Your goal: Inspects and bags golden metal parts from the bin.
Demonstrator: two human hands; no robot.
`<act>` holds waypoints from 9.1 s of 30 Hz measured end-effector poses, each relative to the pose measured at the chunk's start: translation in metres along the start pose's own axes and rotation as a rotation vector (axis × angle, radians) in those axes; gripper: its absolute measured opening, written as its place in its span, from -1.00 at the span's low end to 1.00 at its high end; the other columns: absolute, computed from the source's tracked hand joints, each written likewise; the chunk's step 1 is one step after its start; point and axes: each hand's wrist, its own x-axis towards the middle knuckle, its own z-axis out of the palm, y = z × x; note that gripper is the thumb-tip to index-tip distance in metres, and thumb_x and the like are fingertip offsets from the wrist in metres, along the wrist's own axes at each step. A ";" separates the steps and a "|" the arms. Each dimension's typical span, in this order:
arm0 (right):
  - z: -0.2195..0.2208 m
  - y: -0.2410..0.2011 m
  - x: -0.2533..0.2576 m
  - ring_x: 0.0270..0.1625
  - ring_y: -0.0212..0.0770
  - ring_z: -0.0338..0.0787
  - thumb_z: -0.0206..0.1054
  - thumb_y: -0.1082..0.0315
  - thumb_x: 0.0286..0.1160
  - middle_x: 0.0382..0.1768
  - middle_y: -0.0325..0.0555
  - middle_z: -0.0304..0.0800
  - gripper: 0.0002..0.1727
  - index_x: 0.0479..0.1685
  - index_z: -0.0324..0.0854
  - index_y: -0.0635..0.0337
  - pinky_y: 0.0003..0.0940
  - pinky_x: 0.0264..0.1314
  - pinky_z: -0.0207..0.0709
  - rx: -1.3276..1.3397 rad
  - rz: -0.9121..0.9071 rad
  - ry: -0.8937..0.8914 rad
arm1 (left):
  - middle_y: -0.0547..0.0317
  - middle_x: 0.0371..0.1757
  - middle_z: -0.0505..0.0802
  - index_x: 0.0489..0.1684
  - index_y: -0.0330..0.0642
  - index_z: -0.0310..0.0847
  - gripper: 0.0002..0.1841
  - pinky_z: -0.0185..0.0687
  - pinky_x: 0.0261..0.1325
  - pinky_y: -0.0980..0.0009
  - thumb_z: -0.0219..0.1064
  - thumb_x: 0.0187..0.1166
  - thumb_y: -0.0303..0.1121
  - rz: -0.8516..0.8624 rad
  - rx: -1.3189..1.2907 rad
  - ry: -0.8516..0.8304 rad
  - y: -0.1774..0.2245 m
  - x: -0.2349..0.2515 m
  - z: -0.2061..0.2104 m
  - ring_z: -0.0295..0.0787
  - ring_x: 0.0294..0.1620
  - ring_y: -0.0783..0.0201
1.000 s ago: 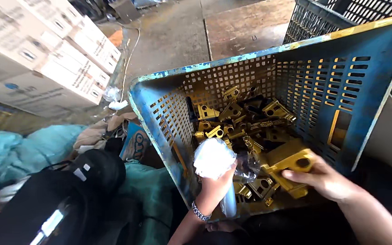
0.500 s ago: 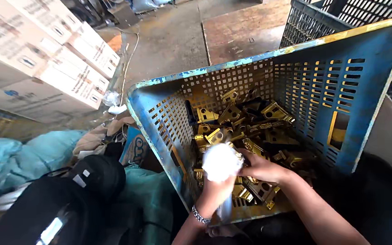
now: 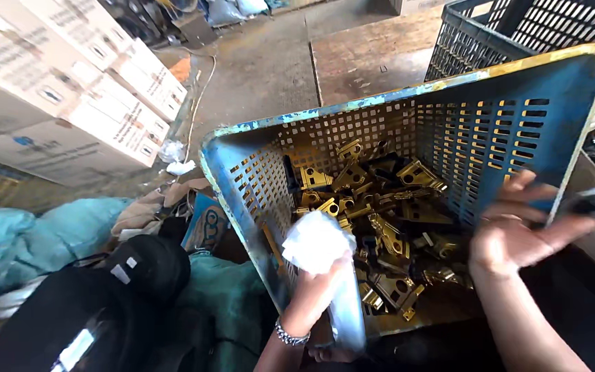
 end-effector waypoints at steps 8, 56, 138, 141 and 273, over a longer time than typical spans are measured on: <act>0.041 0.059 -0.029 -0.42 -0.56 0.70 0.19 0.39 0.68 -0.43 -0.44 0.74 -0.84 -0.21 0.66 0.17 -0.58 -0.26 0.65 -0.811 0.787 0.057 | 0.25 -0.08 0.91 0.14 -0.41 0.61 -0.40 0.78 0.19 0.47 0.71 0.01 -0.61 0.048 0.025 -0.224 -0.011 -0.002 0.017 0.85 -0.02 0.47; -0.005 0.065 -0.023 -0.36 -0.38 0.82 0.37 0.54 0.43 -0.36 -0.33 0.84 -0.87 -0.40 0.60 0.12 -0.38 -0.17 0.77 -0.688 0.800 0.110 | 0.26 -0.26 0.83 -0.09 -0.55 0.63 -0.59 0.69 0.04 0.68 0.62 0.12 -0.54 0.186 0.385 0.062 -0.035 0.008 -0.004 0.73 -0.19 0.67; 0.034 0.058 -0.051 -0.76 -0.57 0.53 0.59 0.44 0.25 -0.70 -0.44 0.65 -0.67 -0.60 0.50 -0.10 -0.64 -0.71 0.44 -0.494 0.793 0.181 | 0.34 -0.31 0.81 0.09 -0.43 0.58 -0.58 0.73 -0.19 0.58 0.55 0.32 -0.41 0.245 0.255 0.208 -0.011 0.020 -0.018 0.74 -0.37 0.56; 0.043 0.065 -0.055 -0.69 -0.70 0.52 0.70 0.32 0.02 -0.68 -0.59 0.62 -0.67 -0.67 0.54 -0.10 -0.72 -0.67 0.40 -0.665 0.796 -0.126 | 0.40 -0.28 0.90 -0.01 -0.26 0.64 -0.40 0.82 -0.01 0.49 0.74 -0.18 -0.58 -0.128 0.030 -0.288 -0.001 -0.005 0.006 0.85 -0.22 0.52; 0.032 0.083 -0.027 0.24 -0.33 0.72 0.44 0.20 0.43 0.23 -0.02 0.72 -0.40 0.43 0.52 0.32 -0.39 0.33 0.61 -0.912 0.789 0.133 | -0.16 -0.13 0.89 -0.08 -0.58 0.72 -0.55 0.72 0.22 0.36 0.58 0.33 -0.27 0.492 0.630 0.141 -0.034 0.013 0.001 0.86 -0.01 0.27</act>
